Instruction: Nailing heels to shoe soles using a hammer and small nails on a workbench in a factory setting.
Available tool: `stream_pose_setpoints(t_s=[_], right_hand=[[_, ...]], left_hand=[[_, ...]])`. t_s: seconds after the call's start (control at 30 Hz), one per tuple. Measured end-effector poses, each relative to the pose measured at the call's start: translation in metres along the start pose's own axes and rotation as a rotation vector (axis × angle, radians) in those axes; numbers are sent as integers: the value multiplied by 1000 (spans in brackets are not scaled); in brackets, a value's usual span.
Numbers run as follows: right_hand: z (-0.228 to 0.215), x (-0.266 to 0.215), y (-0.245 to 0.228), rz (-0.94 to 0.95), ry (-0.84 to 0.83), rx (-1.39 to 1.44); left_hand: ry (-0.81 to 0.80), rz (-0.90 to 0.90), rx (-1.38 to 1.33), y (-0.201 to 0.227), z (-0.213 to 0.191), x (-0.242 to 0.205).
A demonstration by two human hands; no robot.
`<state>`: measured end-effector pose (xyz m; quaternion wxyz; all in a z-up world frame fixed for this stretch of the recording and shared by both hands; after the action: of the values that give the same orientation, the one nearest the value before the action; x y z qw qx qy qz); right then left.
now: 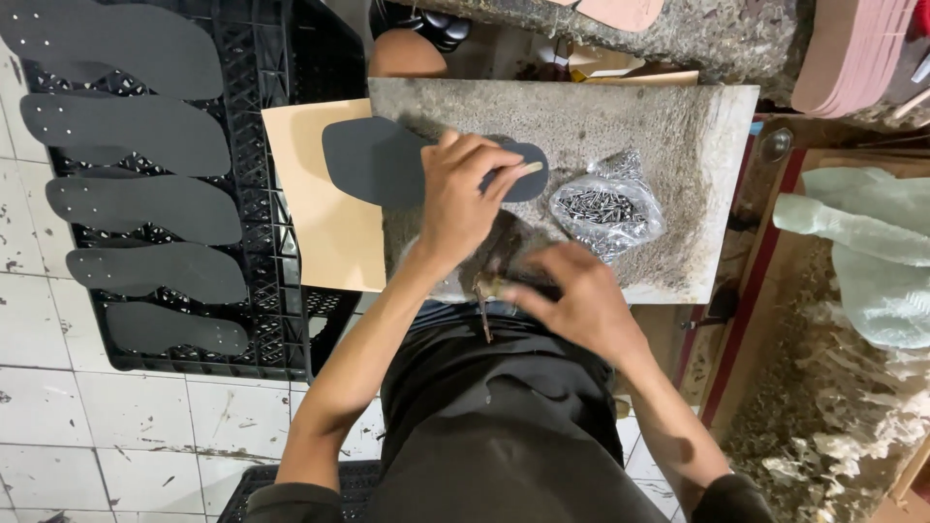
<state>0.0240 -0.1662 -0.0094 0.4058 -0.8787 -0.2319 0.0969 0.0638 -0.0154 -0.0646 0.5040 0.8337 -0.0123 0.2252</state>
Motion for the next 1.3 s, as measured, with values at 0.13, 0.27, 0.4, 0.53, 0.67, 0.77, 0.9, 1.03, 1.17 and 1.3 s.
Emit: stream_pose_setpoints(t_s=[0.13,0.27,0.4,0.53,0.67,0.77,0.9,1.03,1.17,1.3], right_hand=[[11,-24,18,-117,-212,-380],[0,-24,11,-16,-202,-163],[-11,-39,29,109,19,40],[-18,-49,49,-31,151,108],[-14,-40,52,58,224,78],[-6,-39,57,-8,283,3],[8,-34,53,41,267,-103],[-10,-2,22,44,231,-41],[-16,-4,17,-12,284,-247],[-13,-10,29,38,250,-191]], left_hand=[[-19,9,88,-5,13,-3],[-51,-35,83,-5,12,-2],[-56,-63,33,-9,13,-3],[-79,-83,26,-11,12,-4],[-108,-90,-9,-5,7,1],[-119,-66,-10,-5,6,1],[-98,-72,-5,-9,9,-1],[-104,-81,-9,-7,5,0],[-104,-69,9,-4,3,6],[-168,-82,45,-16,8,-1]])
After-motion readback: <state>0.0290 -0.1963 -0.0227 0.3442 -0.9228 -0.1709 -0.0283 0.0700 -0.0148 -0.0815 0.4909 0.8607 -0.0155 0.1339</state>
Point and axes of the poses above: each hand's wrist, its own x-axis towards the middle knuckle, its own z-axis out of the palm, y = z × x, the point moved 1 cm from there along x, towards the middle knuckle, and after that the axes turned 5 degrees about y, right-handed, at the moved point
